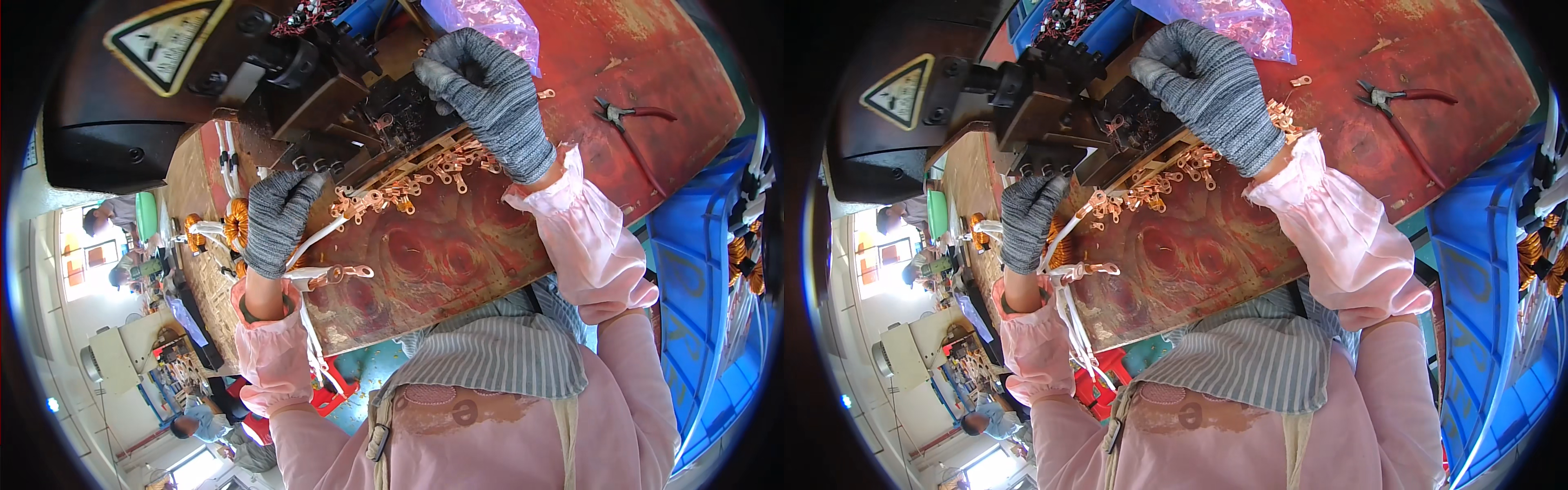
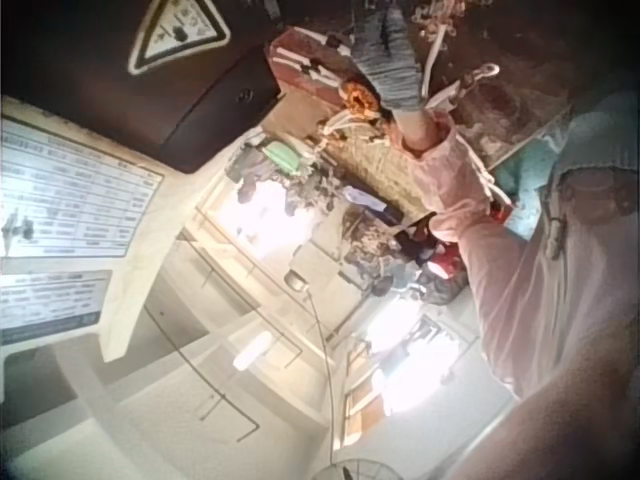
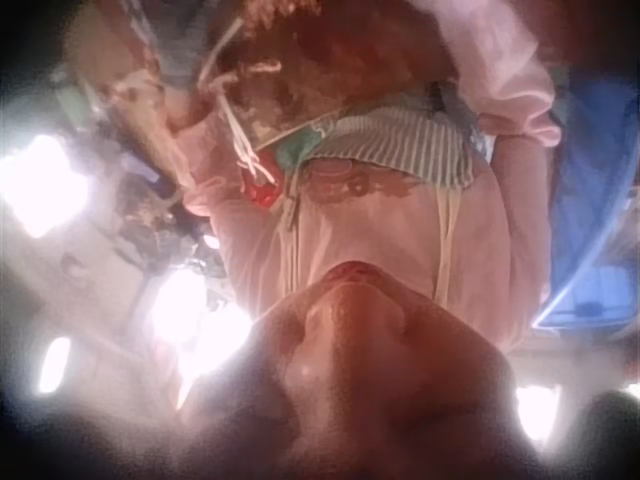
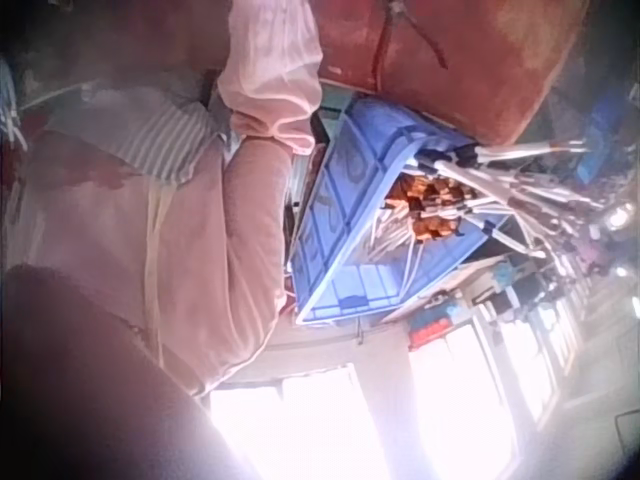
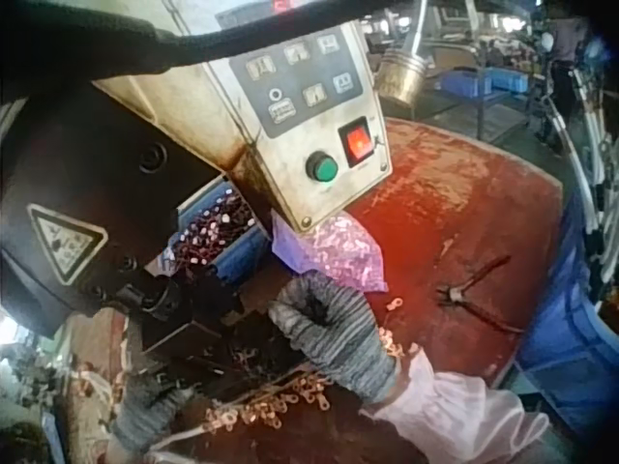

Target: Using a pneumatic crimping machine to attach copper connectors to the ends of white electrical cables and sorting them into a bin.

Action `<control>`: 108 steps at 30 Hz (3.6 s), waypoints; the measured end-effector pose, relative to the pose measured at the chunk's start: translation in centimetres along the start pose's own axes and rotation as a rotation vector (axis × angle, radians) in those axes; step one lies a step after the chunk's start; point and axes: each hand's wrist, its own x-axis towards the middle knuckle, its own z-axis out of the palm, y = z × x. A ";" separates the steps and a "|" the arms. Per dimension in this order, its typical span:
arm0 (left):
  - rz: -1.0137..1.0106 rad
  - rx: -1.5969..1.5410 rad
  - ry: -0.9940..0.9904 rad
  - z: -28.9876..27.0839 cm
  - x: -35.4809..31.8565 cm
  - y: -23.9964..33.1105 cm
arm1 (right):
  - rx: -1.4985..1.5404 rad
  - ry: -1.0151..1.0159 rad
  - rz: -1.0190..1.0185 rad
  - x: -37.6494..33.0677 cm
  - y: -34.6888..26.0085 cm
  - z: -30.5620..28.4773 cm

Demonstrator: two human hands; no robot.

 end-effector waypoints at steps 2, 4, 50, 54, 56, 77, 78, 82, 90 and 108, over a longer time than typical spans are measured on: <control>-0.017 -0.007 0.004 0.0 0.0 0.1 | 0.000 0.001 -0.013 0.0 0.0 -0.2; -0.031 -0.023 -0.008 0.1 -0.1 0.4 | -0.005 0.002 -0.013 0.0 0.1 -0.5; 0.605 0.299 0.155 8.8 -17.1 5.6 | -0.824 -1.211 -0.478 -10.7 1.8 35.4; 0.755 0.283 0.355 7.2 -18.4 9.8 | -0.673 -1.213 -0.543 -10.8 -3.1 30.8; 0.813 0.222 0.526 7.6 -19.5 10.4 | -0.692 -1.186 -0.569 -10.0 -6.5 26.2; 0.132 0.314 0.697 5.3 -12.6 -1.6 | -2.498 0.548 -0.100 -27.4 -39.2 -37.4; 0.100 0.333 0.625 5.4 -12.1 -3.3 | -2.524 0.554 0.033 -28.8 -36.6 -40.4; -0.209 0.582 0.514 3.9 -13.2 -6.2 | -2.458 0.407 0.364 -28.8 -26.1 -45.0; -0.578 0.803 0.301 2.8 -11.1 -5.4 | -1.685 0.542 0.037 -24.9 -28.4 -34.0; 0.124 -0.989 1.185 -10.1 -19.7 -2.0 | -0.393 -0.952 -0.302 -16.0 0.4 12.8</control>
